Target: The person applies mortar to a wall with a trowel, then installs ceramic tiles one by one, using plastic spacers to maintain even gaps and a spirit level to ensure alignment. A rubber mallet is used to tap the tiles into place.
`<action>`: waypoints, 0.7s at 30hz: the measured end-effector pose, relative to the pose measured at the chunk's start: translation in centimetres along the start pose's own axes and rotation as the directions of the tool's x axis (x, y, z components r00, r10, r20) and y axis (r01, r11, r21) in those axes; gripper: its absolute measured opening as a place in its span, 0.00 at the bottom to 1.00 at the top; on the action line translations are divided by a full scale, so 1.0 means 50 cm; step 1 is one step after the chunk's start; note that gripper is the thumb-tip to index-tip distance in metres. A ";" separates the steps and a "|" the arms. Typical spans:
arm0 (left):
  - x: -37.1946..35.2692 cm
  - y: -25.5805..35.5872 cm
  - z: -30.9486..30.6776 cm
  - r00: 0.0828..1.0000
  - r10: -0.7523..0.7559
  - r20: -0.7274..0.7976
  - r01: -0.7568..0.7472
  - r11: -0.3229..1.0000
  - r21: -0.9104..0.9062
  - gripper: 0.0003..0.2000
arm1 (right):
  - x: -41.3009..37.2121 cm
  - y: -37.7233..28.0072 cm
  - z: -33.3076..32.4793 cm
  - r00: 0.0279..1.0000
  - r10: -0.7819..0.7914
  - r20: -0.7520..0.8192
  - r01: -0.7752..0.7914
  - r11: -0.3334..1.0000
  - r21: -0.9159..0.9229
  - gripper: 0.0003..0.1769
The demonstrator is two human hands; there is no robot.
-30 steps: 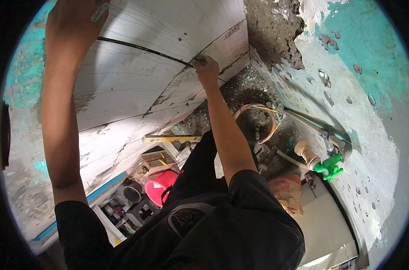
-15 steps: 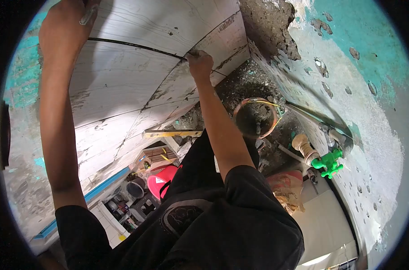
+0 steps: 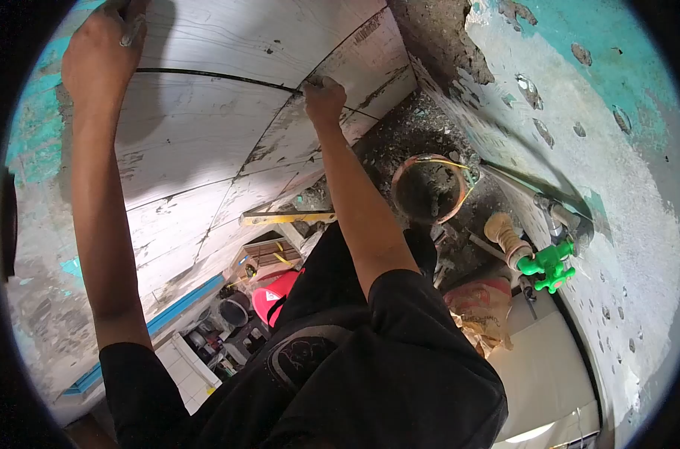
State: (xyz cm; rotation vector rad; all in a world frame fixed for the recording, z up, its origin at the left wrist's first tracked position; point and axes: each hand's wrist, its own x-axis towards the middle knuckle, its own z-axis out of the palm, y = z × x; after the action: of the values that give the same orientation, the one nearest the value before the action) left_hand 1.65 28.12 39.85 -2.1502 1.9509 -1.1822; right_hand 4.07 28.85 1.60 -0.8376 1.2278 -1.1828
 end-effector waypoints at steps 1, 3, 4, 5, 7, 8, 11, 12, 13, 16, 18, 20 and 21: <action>0.002 0.002 -0.006 0.999 -0.016 0.029 0.016 1.000 -0.009 0.13 | 0.001 0.006 0.001 1.000 0.004 -0.006 -0.004 1.000 0.027 0.09; 0.005 0.005 -0.016 0.996 -0.046 0.071 0.047 0.999 -0.016 0.13 | 0.000 0.001 0.003 1.000 0.018 0.009 -0.019 0.998 0.064 0.09; 0.004 0.003 -0.014 0.998 -0.025 0.050 0.026 0.999 -0.037 0.13 | -0.003 -0.007 -0.001 0.999 0.035 0.024 -0.037 0.997 0.071 0.09; 0.004 0.002 -0.011 1.000 -0.003 0.028 0.005 0.998 -0.057 0.13 | -0.005 -0.016 -0.006 0.998 0.051 0.035 -0.053 0.996 0.078 0.09; -0.003 -0.014 0.012 0.995 0.075 -0.065 -0.082 0.989 -0.123 0.13 | 0.000 -0.014 -0.009 0.994 0.085 0.075 -0.095 0.986 0.136 0.09; -0.005 -0.019 0.018 0.990 0.104 -0.097 -0.118 0.982 -0.148 0.13 | 0.002 -0.013 -0.010 0.990 0.103 0.096 -0.118 0.979 0.164 0.08; -0.005 -0.015 0.017 0.994 0.084 -0.075 -0.095 0.983 -0.157 0.14 | 0.013 0.011 -0.005 0.991 0.105 0.078 -0.115 0.985 0.131 0.09; -0.002 -0.008 0.013 0.999 0.041 -0.029 -0.045 0.990 -0.131 0.14 | 0.013 0.015 -0.005 0.992 0.098 0.078 -0.108 0.983 0.146 0.09; -0.001 -0.007 0.014 0.999 0.030 -0.019 -0.031 0.994 -0.104 0.14 | 0.014 0.017 -0.002 0.993 0.087 0.080 -0.099 0.982 0.162 0.09; -0.004 -0.013 0.025 0.997 0.058 -0.055 -0.060 0.997 -0.046 0.15 | 0.012 0.016 0.001 0.991 0.101 0.088 -0.118 0.971 0.207 0.09; -0.006 -0.016 0.030 0.992 0.086 -0.094 -0.090 0.995 -0.039 0.15 | 0.010 0.016 -0.002 0.990 0.107 0.087 -0.123 0.972 0.203 0.09; 0.003 -0.008 0.021 0.999 0.038 -0.032 -0.039 0.998 -0.044 0.15 | 0.010 0.018 -0.004 0.992 0.093 0.085 -0.106 0.980 0.166 0.09; 0.013 0.007 0.000 0.998 -0.019 0.052 0.021 0.999 -0.039 0.15 | 0.008 0.010 -0.004 0.988 0.124 0.091 -0.143 0.959 0.246 0.09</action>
State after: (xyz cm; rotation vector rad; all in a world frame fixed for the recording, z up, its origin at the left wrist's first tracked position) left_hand 1.33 27.48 40.03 -2.2015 1.9530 -1.0883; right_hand 3.94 28.60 0.96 -0.5944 1.0304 -1.1582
